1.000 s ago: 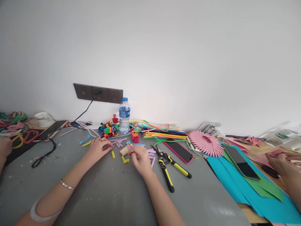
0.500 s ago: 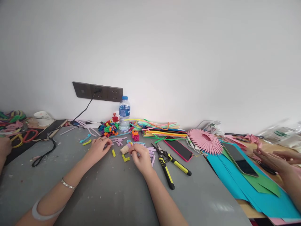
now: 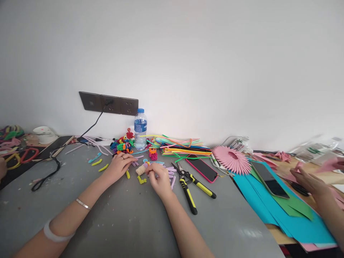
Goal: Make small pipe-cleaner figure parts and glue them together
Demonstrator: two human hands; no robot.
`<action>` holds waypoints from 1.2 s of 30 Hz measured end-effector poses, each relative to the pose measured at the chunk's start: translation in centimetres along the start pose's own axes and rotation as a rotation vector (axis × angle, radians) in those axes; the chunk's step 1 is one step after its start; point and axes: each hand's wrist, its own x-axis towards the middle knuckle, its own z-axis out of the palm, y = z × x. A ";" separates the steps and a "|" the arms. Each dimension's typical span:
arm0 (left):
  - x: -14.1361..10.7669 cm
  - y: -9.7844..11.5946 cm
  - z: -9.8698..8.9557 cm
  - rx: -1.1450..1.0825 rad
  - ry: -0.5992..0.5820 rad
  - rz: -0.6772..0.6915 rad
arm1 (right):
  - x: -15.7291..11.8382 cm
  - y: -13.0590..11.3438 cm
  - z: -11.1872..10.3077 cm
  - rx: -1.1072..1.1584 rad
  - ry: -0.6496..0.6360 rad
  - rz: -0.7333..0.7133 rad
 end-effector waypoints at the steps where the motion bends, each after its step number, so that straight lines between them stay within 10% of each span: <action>1: 0.1 0.2 0.1 0.002 -0.013 0.032 | 0.0 -0.1 0.0 0.002 0.000 -0.002; 36: 0.1 -0.1 0.4 -0.054 -0.014 -0.060 | 0.0 -0.1 0.2 0.003 -0.011 -0.008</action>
